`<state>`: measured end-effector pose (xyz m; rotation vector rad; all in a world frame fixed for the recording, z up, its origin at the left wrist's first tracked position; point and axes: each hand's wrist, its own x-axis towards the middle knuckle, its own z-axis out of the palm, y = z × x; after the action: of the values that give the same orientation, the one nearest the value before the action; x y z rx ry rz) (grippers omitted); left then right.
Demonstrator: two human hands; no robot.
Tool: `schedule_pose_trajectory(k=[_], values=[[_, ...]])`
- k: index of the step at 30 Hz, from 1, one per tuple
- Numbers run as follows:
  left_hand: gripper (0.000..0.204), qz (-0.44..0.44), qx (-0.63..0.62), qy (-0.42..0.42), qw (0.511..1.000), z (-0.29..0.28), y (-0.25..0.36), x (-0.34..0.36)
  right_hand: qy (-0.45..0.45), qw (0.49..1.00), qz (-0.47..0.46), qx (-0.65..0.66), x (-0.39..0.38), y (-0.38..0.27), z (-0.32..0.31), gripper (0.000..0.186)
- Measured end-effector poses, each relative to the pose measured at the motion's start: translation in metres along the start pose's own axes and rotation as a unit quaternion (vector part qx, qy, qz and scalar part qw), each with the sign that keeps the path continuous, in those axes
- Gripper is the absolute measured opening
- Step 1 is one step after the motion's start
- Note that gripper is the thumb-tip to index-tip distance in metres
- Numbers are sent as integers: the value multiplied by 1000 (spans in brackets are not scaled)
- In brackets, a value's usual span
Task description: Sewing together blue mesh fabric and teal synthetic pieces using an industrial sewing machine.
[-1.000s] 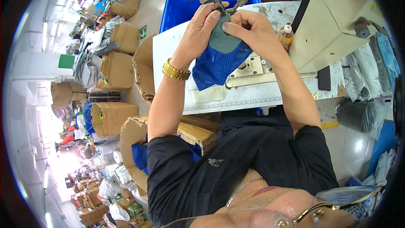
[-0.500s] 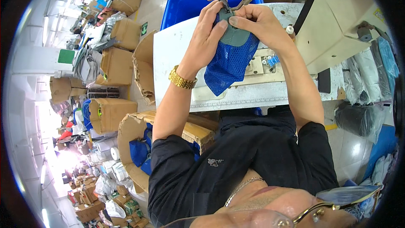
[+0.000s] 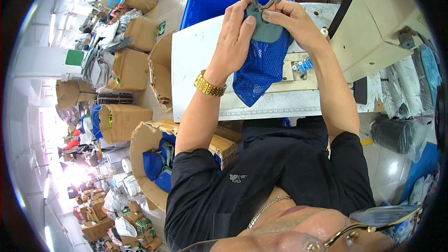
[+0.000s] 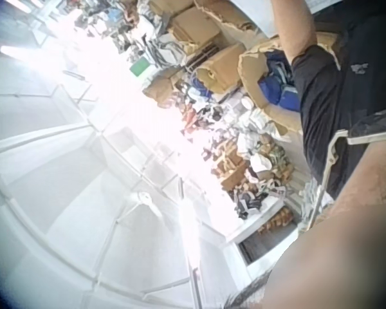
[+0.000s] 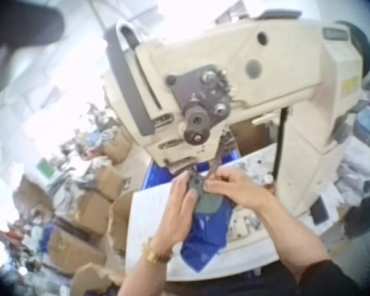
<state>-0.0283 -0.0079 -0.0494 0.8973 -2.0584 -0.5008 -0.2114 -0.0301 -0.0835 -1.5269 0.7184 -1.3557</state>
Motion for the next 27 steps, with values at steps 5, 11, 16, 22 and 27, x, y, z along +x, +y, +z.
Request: schedule_pose_trajectory(k=[5,11,16,22,27], values=[[43,-20,-19,-17,999,-5,2,4,13,999,18,-31,3,0,0,19],[44,-52,-121,-6,991,-1,-20,12,21,1000,9,-4,10,-4,1,20],[46,-74,-150,-38,985,-1,-18,18,9,998,51,19,11,7,-8,19],[46,-74,-130,-16,989,3,-22,15,181,961,-94,-186,-21,-9,12,25],[45,-28,-115,-19,993,3,-21,19,67,986,-141,-51,-41,-70,5,34]])
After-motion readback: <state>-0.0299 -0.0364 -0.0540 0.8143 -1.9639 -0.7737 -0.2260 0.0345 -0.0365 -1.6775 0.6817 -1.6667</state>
